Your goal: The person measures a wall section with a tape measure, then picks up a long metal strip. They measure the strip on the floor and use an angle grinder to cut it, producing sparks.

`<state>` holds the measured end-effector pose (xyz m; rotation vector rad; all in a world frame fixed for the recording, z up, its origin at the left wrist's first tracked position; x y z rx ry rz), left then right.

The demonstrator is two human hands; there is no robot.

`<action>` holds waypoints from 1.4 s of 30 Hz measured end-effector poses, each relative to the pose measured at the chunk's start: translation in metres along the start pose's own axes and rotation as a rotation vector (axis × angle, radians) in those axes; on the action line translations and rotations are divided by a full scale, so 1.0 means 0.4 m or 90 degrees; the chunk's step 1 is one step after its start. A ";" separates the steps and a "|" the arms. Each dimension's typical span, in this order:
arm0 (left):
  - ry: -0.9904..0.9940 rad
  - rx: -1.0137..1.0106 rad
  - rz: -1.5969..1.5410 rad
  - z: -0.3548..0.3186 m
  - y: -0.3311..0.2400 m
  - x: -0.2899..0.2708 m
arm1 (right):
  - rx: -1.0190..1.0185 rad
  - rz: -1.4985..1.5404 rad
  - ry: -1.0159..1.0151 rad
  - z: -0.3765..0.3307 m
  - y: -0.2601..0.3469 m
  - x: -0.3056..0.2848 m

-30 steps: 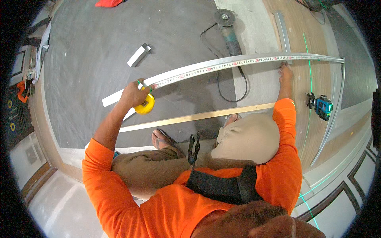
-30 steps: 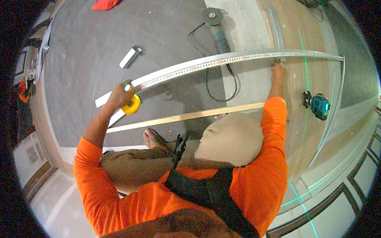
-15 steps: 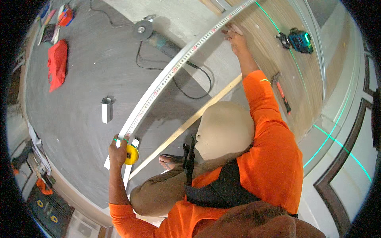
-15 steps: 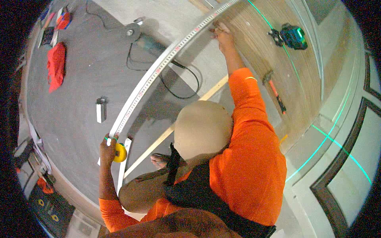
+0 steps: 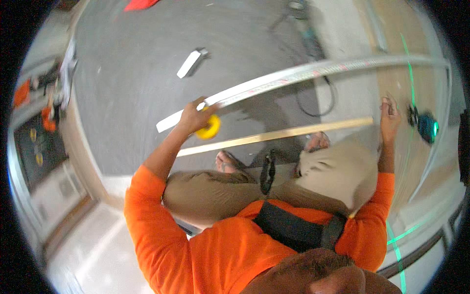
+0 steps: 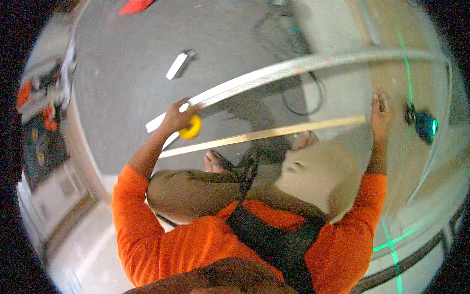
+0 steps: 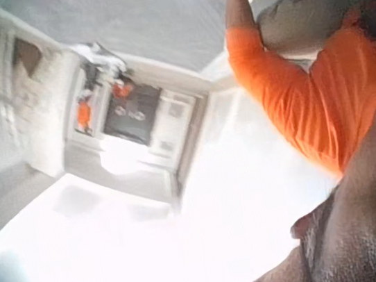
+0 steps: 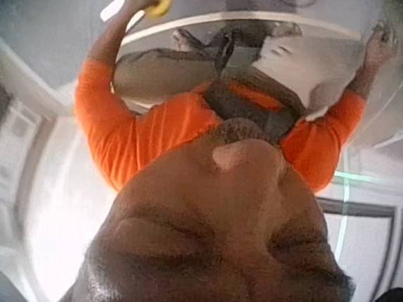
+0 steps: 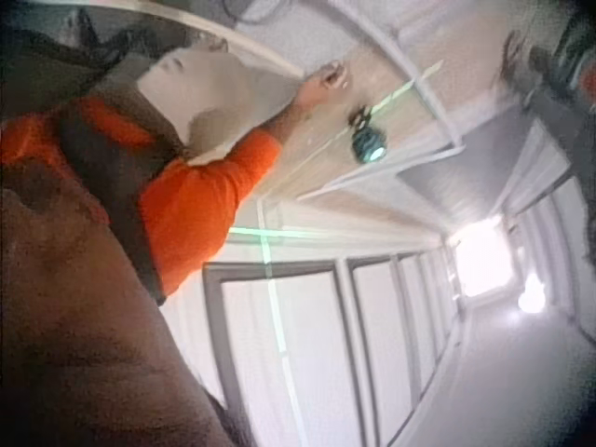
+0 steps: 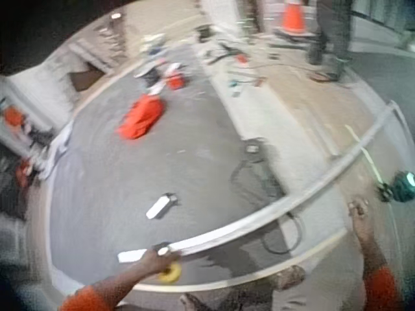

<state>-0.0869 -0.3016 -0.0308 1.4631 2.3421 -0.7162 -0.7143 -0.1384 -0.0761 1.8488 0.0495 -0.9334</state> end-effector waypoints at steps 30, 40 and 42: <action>-0.145 0.090 0.016 0.064 0.089 0.077 | -0.724 -0.656 0.477 -0.118 0.929 1.333; -0.100 0.052 0.062 0.076 0.074 0.059 | -0.176 -0.109 0.811 0.017 0.564 0.394; -0.080 0.039 0.073 0.078 0.075 0.054 | -0.036 -0.127 0.871 -0.048 0.362 0.335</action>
Point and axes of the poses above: each hand's wrist, its own z-axis towards the middle knuckle, its own x-axis out of the palm, y = z × x, the point moved 7 cm from there along z, towards the middle knuckle, and after that the axes turned 5 degrees about y, right-handed, at the moved point
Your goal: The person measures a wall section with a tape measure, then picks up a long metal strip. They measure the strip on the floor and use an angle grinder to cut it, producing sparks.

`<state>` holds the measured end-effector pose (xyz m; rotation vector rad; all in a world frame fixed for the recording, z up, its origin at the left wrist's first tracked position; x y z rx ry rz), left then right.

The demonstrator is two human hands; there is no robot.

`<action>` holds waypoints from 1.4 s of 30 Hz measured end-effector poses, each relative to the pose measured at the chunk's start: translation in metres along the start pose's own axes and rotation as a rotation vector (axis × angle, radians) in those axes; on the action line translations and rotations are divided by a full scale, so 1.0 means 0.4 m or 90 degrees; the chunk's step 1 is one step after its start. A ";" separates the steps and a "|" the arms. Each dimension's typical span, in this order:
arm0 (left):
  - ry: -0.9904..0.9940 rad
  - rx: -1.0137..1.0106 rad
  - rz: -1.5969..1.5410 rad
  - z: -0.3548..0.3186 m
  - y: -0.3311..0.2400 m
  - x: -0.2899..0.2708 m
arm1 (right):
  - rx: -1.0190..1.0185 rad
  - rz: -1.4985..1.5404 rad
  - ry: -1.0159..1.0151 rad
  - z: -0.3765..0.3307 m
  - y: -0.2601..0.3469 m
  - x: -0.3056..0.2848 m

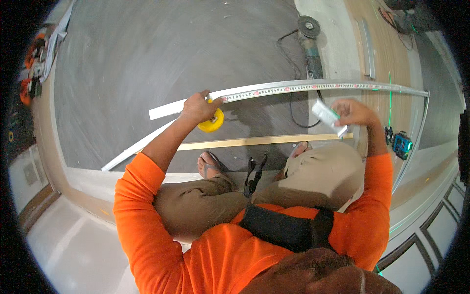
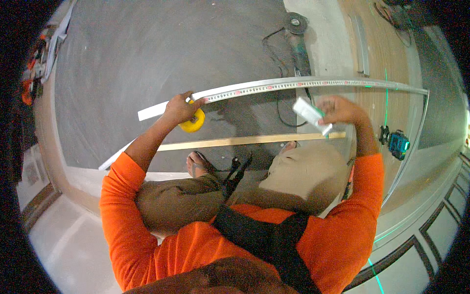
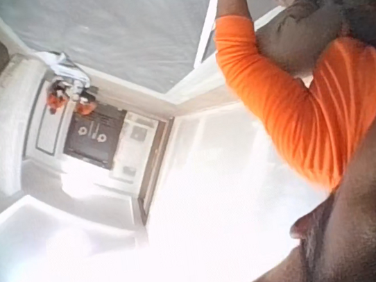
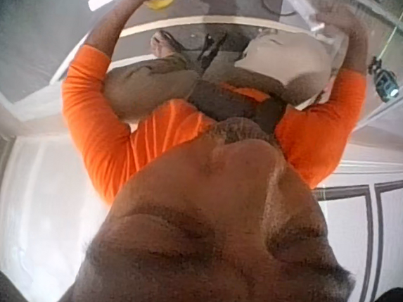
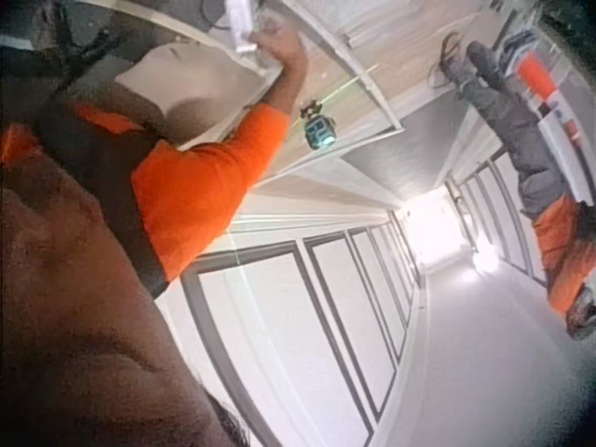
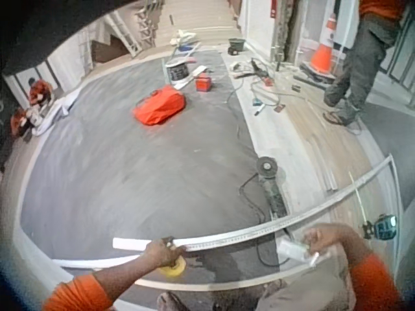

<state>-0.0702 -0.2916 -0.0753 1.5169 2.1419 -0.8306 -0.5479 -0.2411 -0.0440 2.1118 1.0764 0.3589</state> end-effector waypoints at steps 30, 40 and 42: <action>-0.025 -0.053 0.001 -0.018 0.000 -0.007 | 0.081 -0.240 -0.988 0.021 -0.416 -0.099; 0.007 -0.065 0.035 0.047 0.023 0.025 | -0.100 0.751 -0.824 0.014 -0.535 -0.205; 0.003 -0.059 0.024 0.055 0.030 0.030 | -0.141 0.773 -0.810 0.017 -0.545 -0.211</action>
Point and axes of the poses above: each hand's wrist, its own z-axis towards the middle knuckle, its own x-axis out of the palm, y = z × x, the point moved 7 cm from there along z, towards the middle knuckle, and after that the axes turned 5 degrees about y, right-handed, at the moved point
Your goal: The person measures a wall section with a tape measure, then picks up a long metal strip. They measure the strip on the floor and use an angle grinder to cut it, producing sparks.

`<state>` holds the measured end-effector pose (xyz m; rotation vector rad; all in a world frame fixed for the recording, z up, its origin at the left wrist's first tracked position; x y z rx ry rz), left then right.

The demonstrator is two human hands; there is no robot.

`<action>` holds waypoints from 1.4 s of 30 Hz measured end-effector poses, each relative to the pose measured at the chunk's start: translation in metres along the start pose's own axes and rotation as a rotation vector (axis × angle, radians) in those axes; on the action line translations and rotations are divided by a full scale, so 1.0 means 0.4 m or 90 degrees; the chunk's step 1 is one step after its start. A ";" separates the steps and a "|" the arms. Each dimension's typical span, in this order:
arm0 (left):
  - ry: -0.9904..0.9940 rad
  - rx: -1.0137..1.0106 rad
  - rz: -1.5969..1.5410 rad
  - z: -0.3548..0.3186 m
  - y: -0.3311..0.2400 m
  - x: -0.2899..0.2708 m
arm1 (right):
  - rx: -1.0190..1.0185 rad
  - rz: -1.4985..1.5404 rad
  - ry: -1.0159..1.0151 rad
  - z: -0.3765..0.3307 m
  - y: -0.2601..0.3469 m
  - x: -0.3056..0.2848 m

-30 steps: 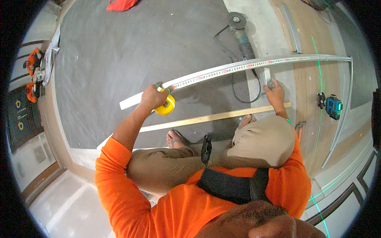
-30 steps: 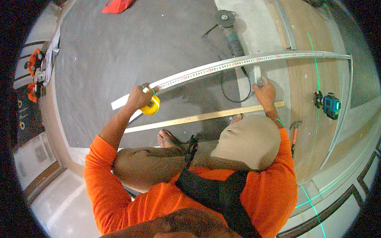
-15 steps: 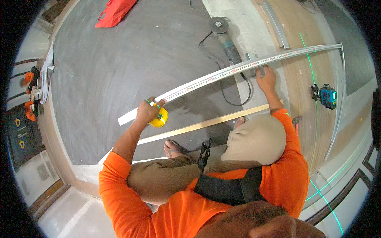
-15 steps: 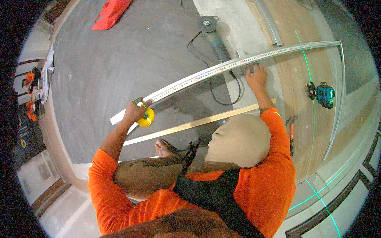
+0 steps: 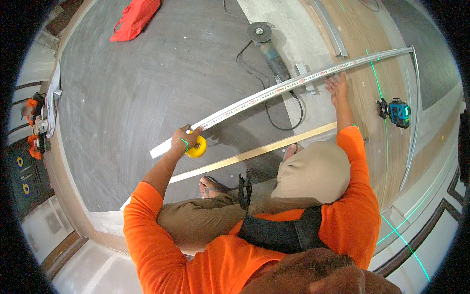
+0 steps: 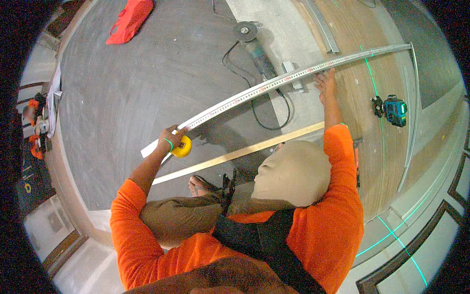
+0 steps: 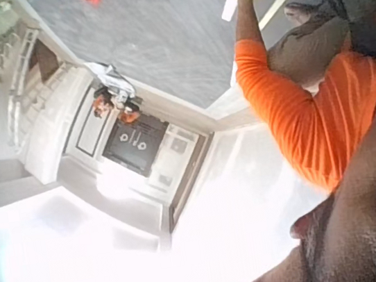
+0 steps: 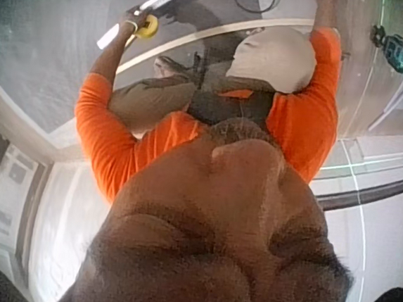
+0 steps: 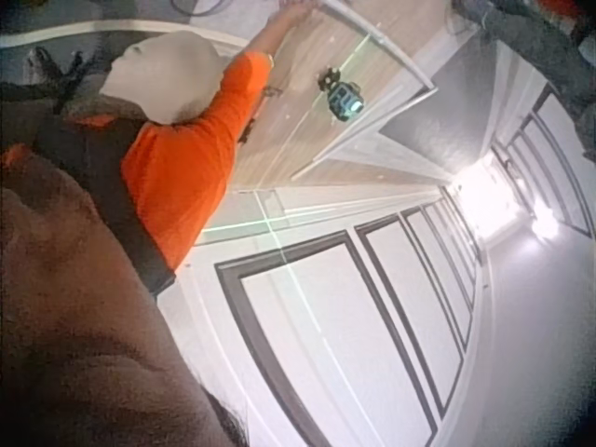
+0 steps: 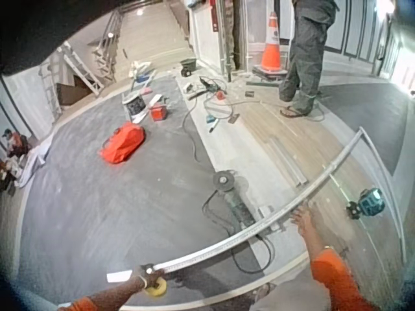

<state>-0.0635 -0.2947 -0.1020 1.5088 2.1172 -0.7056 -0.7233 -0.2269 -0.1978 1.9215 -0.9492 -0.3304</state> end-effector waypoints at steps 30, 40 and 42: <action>0.026 -0.007 0.054 0.001 -0.014 0.019 | -0.382 -0.784 -0.029 -0.169 0.025 0.143; -0.056 0.010 0.044 -0.031 -0.018 0.019 | -0.423 -0.744 -0.002 -0.166 -0.005 0.092; -0.054 0.008 0.042 -0.034 -0.020 0.013 | -0.446 -0.697 -0.037 -0.175 0.007 0.072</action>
Point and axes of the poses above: each hand's wrist, its own z-axis towards the middle knuckle, its own x-axis out of the palm, y = z × x, the point moved 7 cm from there along z, towards the middle knuckle, and after that the axes turned 5 degrees about y, right-handed, at the moved point
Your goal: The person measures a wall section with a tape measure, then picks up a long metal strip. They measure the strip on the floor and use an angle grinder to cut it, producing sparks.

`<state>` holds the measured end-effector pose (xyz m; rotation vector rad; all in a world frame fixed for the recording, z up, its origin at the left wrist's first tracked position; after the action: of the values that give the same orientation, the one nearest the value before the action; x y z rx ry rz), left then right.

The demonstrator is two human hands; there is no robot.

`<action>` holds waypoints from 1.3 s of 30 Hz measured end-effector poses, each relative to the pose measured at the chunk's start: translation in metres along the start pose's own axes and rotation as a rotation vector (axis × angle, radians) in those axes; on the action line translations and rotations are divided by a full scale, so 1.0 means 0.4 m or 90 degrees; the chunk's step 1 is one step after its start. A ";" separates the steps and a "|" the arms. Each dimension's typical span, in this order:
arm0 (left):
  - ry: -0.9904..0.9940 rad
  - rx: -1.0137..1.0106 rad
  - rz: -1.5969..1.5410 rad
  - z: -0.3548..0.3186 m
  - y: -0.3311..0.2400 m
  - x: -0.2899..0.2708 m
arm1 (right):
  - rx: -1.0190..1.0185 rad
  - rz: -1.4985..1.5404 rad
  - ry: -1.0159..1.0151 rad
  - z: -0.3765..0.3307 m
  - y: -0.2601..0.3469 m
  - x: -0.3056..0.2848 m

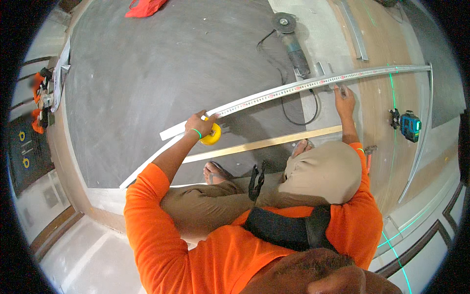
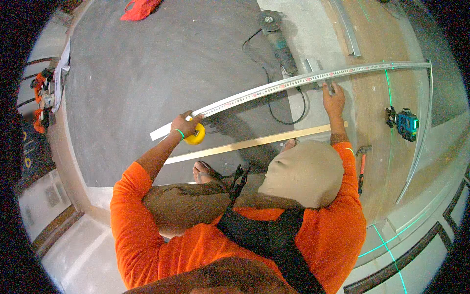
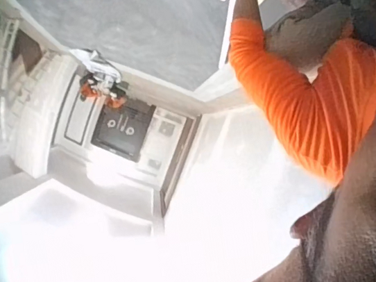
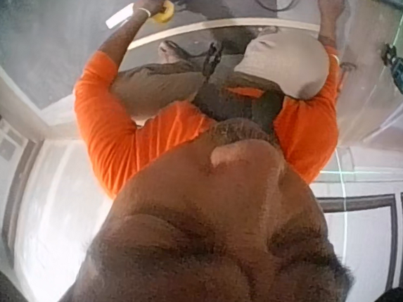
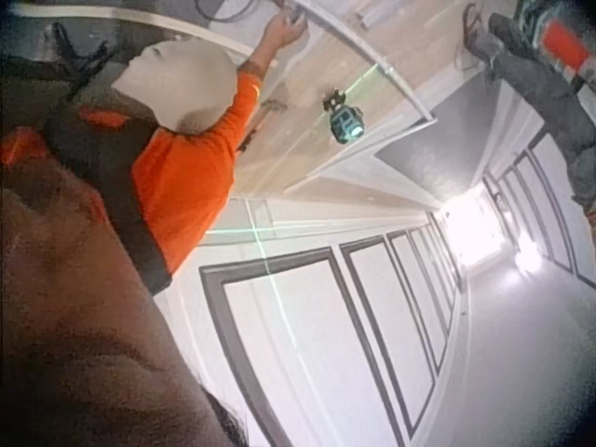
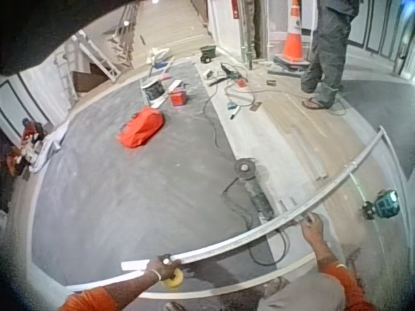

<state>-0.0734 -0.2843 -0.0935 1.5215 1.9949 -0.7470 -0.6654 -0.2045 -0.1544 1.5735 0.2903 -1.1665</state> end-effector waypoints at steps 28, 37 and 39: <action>0.046 0.037 0.006 0.014 -0.011 0.004 | -0.272 -0.086 0.166 0.133 0.268 -0.025; 0.053 0.015 0.007 -0.009 -0.016 -0.001 | -0.196 -0.141 0.419 0.162 0.280 0.076; 0.060 0.012 -0.017 -0.004 -0.010 0.001 | -0.177 -0.140 0.420 0.164 0.274 0.084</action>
<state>-0.0777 -0.2838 -0.0924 1.5705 2.0864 -0.7181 -0.6061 -0.3132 -0.1083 1.6611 1.0332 -0.6907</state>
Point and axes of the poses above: each hand's wrist, its own z-axis towards the middle knuckle, its own x-axis out of the palm, y = z × x, the point moved 7 cm from there along z, towards the middle knuckle, and after that the axes turned 5 degrees about y, right-handed, at the moved point
